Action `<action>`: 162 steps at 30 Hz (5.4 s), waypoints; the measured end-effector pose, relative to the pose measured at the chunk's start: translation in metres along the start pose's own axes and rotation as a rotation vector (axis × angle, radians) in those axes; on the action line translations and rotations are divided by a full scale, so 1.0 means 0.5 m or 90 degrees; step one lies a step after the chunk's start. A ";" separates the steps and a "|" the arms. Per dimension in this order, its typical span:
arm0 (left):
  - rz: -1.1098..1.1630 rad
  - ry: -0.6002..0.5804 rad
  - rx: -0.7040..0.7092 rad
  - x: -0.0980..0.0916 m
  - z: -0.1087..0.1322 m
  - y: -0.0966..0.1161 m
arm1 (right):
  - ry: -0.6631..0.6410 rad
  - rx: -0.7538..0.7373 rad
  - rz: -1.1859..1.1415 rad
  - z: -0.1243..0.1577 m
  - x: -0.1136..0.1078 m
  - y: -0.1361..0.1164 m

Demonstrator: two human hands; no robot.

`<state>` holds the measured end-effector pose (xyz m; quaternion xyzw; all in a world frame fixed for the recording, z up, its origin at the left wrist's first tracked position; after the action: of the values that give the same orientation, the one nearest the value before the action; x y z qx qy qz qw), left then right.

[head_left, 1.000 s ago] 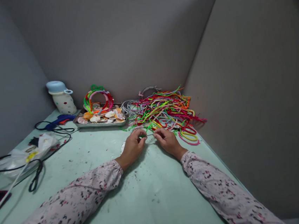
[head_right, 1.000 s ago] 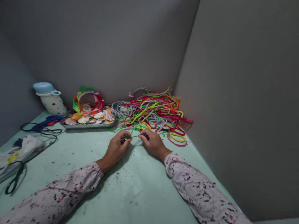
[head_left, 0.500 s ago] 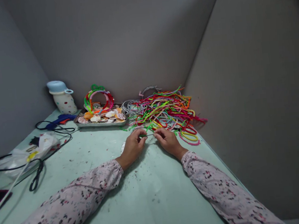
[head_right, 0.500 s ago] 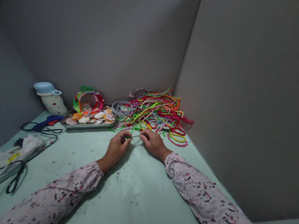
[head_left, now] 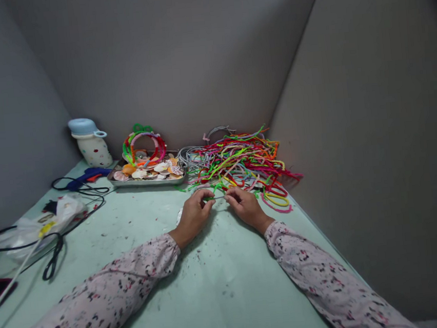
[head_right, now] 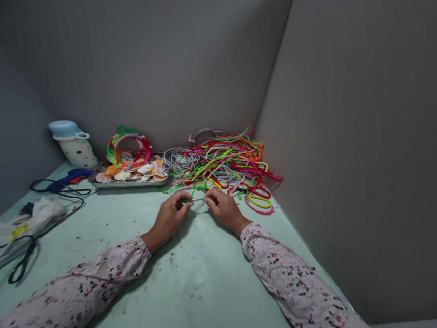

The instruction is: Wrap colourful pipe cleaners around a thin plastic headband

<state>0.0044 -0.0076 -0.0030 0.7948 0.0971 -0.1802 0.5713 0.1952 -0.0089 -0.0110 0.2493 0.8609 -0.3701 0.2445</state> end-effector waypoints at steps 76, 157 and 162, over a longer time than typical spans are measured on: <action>-0.045 -0.009 -0.014 -0.001 0.000 -0.010 | 0.003 -0.019 0.025 0.000 -0.004 -0.003; -0.080 -0.065 -0.029 -0.006 0.006 0.010 | 0.004 -0.011 0.029 -0.002 -0.005 -0.006; -0.088 -0.056 -0.022 -0.006 0.008 0.011 | 0.007 -0.009 0.025 -0.002 -0.004 -0.006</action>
<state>0.0029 -0.0130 0.0017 0.7677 0.1291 -0.2524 0.5747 0.1944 -0.0103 -0.0075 0.2663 0.8597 -0.3581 0.2486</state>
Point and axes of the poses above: each hand's wrist, its own z-axis away from the middle knuckle, its own x-axis out of the palm, y = z × x, the point moved 1 cm from there along -z, towards the middle knuckle, and after that the axes turned 6 degrees about -x, right-handed, at the moved point
